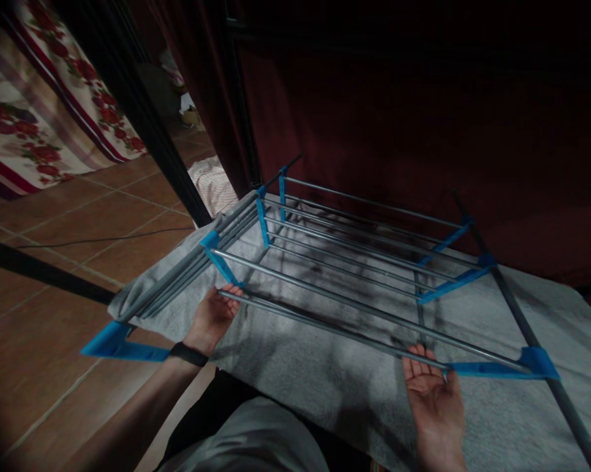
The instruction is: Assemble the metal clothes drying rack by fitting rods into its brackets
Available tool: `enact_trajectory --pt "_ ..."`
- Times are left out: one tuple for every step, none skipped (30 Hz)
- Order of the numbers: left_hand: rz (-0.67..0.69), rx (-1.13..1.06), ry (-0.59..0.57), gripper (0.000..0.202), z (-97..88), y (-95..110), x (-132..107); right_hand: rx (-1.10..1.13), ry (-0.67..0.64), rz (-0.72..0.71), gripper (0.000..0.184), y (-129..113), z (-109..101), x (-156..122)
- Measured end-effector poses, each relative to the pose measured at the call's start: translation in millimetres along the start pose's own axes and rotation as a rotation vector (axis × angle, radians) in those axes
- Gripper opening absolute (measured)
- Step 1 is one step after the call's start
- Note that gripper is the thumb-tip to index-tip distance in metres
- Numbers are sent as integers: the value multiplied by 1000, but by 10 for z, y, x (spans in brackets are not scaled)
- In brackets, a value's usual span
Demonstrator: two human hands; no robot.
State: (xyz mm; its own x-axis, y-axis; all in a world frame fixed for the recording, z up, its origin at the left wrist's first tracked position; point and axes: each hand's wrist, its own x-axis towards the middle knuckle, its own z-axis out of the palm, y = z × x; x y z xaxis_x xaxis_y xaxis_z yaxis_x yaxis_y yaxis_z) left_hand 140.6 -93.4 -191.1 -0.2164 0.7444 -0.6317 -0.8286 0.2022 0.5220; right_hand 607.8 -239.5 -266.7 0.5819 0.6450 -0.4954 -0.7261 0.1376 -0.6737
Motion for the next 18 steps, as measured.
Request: enact_trajectory --pt "6 -2 7 42 13 4 -9 -6 -18 -5 29 6 -2 10" --pt "10 0 10 42 22 10 -17 -11 -33 -10 29 14 6 15" --pt "10 7 11 42 28 17 -25 -15 -40 -17 27 24 24 11" --pt "10 17 11 42 29 24 -34 -18 -46 -22 25 34 53 -4" --pt "7 30 5 42 26 32 -44 -17 -50 -29 23 43 92 -32" --pt "7 40 -1 42 22 41 -54 -14 -52 -38 21 51 141 -70" --pt "10 48 -3 43 18 51 -62 -6 -51 -52 20 56 198 -114" --pt "10 52 -12 43 18 61 -66 6 -69 -56 19 59 259 -160" --pt "32 48 1 42 25 71 -66 11 -96 -48 20 58 321 -201" --pt "53 44 7 41 41 80 -61 12 -112 -47 20 55 381 -234" --pt "67 43 20 40 64 87 -56 20 -108 -70 18 47 436 -258" --pt "84 45 40 41 94 92 -54 12 -124 -70 17 34 483 -274" --pt "94 50 53 42 126 95 -57 6 -125 -80 17 18 520 -286" --pt "103 58 59 43 156 95 -66 2 -126 -89 18 0 550 -297" --pt "111 67 64 44 183 93 -82 -1 -130 -94 19 -19 571 -308" --pt "116 76 63 45 203 89 -101 -1 -133 -102 21 -39 587 -320" --pt "122 85 59 46 218 84 -120 -1 -139 -110 22 -58 600 -332" --pt "123 95 52 45 225 78 -138 -3 -148 -118 23 -76 610 -345"
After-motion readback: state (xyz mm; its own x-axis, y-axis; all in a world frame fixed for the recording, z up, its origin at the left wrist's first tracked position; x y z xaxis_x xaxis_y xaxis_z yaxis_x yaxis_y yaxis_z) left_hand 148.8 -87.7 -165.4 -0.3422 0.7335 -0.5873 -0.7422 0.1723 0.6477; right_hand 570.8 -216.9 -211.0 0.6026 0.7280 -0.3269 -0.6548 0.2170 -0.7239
